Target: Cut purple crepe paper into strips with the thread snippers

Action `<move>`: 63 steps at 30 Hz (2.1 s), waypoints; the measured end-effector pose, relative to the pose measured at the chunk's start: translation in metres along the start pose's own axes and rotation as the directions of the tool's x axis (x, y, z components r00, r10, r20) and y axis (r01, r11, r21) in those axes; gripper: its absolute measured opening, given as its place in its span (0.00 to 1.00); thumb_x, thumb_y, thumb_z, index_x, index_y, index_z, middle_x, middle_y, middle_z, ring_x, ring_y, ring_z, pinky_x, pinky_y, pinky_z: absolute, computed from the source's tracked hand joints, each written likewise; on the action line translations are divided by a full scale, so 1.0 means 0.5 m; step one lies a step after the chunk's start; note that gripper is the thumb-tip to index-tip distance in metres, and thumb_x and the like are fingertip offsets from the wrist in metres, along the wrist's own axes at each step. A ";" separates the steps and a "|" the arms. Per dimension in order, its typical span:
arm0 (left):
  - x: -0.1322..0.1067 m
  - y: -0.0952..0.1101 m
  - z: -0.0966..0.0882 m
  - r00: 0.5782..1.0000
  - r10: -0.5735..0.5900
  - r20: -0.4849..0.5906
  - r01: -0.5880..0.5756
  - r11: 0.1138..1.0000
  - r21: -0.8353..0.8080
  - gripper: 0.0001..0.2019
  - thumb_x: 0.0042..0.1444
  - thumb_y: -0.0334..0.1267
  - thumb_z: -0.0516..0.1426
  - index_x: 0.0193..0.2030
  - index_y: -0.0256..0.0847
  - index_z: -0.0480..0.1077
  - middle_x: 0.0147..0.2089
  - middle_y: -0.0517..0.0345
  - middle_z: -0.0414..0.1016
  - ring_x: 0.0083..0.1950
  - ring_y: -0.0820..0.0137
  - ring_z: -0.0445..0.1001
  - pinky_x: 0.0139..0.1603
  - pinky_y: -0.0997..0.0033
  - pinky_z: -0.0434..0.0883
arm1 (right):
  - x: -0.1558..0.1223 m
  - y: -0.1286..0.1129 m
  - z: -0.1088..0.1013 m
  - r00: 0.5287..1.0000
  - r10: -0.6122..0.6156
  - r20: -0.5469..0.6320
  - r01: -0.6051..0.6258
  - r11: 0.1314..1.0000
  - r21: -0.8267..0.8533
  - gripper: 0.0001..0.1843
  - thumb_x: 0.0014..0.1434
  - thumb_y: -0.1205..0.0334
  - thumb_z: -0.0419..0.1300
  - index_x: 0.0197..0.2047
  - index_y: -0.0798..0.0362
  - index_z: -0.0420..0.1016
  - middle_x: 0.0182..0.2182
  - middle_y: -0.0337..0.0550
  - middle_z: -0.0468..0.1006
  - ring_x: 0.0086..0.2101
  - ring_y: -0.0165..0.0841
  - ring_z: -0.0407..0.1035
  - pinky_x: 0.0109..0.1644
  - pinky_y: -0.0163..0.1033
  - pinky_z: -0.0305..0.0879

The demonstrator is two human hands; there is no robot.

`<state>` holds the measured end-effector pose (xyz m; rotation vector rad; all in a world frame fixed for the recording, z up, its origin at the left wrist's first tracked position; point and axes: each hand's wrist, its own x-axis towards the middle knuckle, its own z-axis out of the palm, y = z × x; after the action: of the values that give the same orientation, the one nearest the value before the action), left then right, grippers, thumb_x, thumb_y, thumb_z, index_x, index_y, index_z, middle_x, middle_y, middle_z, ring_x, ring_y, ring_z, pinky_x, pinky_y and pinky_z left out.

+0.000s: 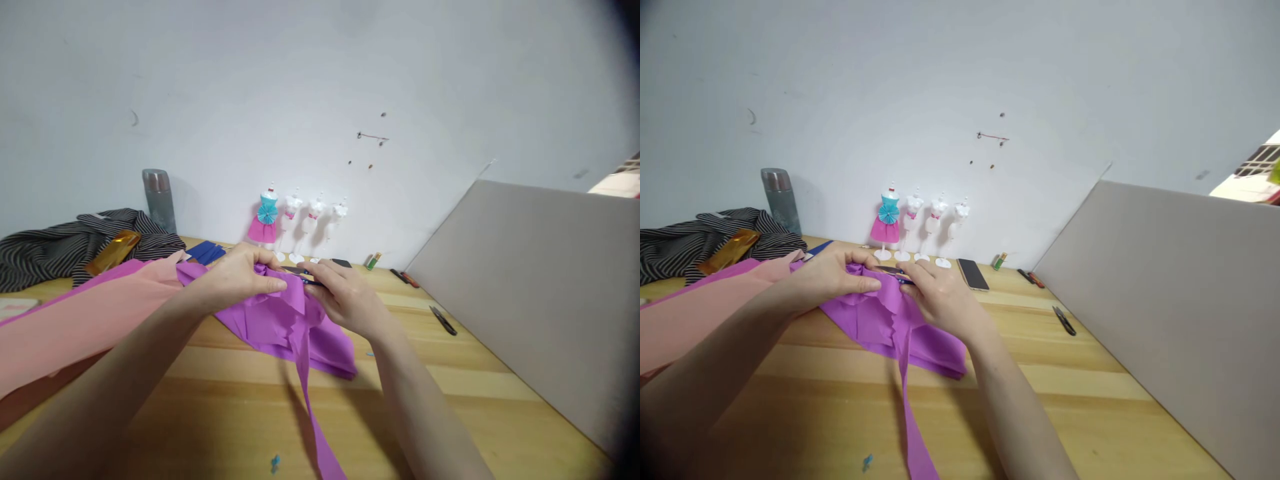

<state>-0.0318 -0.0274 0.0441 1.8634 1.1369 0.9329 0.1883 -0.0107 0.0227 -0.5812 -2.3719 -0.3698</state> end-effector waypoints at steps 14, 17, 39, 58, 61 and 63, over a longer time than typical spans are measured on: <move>0.000 -0.002 0.000 0.999 0.002 -0.039 0.001 0.997 0.079 0.09 0.44 0.41 0.62 0.27 0.37 0.72 0.25 0.62 0.67 0.27 0.75 0.63 0.28 0.73 0.59 | 0.001 0.001 0.004 1.000 -0.008 -0.005 0.008 1.000 0.021 0.16 0.68 0.60 0.47 0.54 0.57 0.67 0.32 0.47 0.73 0.29 0.33 0.66 0.31 0.37 0.63; -0.002 0.005 0.000 0.999 0.018 -0.041 -0.015 0.997 0.072 0.07 0.44 0.39 0.61 0.26 0.37 0.72 0.24 0.63 0.66 0.26 0.76 0.62 0.27 0.74 0.58 | 0.001 0.001 0.000 1.000 0.001 0.010 -0.002 0.999 0.046 0.15 0.68 0.61 0.48 0.54 0.58 0.66 0.32 0.47 0.73 0.28 0.33 0.66 0.30 0.36 0.62; -0.012 0.019 -0.016 0.999 0.017 -0.030 -0.015 0.998 0.064 0.13 0.41 0.37 0.64 0.37 0.41 0.77 0.37 0.58 0.78 0.37 0.68 0.72 0.34 0.73 0.68 | 0.001 0.003 0.000 1.000 0.014 0.024 -0.015 0.998 0.057 0.12 0.67 0.64 0.48 0.47 0.57 0.69 0.29 0.44 0.71 0.27 0.32 0.64 0.30 0.35 0.60; -0.010 0.001 -0.037 0.987 -0.149 -0.055 0.146 0.988 -0.048 0.13 0.47 0.44 0.63 0.38 0.39 0.78 0.30 0.55 0.77 0.26 0.73 0.70 0.26 0.76 0.65 | -0.004 0.010 0.005 0.999 0.052 0.006 -0.052 0.998 0.019 0.10 0.66 0.64 0.49 0.47 0.54 0.69 0.30 0.44 0.72 0.28 0.33 0.65 0.31 0.36 0.59; -0.012 0.008 -0.032 0.987 -0.134 -0.090 0.133 0.991 -0.019 0.13 0.46 0.43 0.63 0.38 0.39 0.78 0.29 0.56 0.77 0.25 0.74 0.69 0.24 0.77 0.64 | -0.003 0.009 0.006 0.998 0.059 0.006 -0.059 0.998 0.017 0.10 0.66 0.63 0.50 0.47 0.54 0.69 0.30 0.44 0.72 0.29 0.34 0.65 0.31 0.37 0.60; -0.013 0.013 -0.030 0.989 -0.122 -0.087 0.121 0.993 -0.006 0.12 0.46 0.41 0.63 0.37 0.38 0.78 0.28 0.56 0.76 0.25 0.74 0.69 0.24 0.77 0.63 | -0.002 0.008 0.005 0.998 0.060 0.014 -0.060 0.998 0.017 0.11 0.66 0.63 0.49 0.49 0.54 0.68 0.30 0.44 0.72 0.28 0.34 0.65 0.31 0.37 0.60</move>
<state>-0.0445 -0.0320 0.0555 1.7459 1.2873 0.9529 0.1899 -0.0065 0.0206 -0.6466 -2.3624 -0.3187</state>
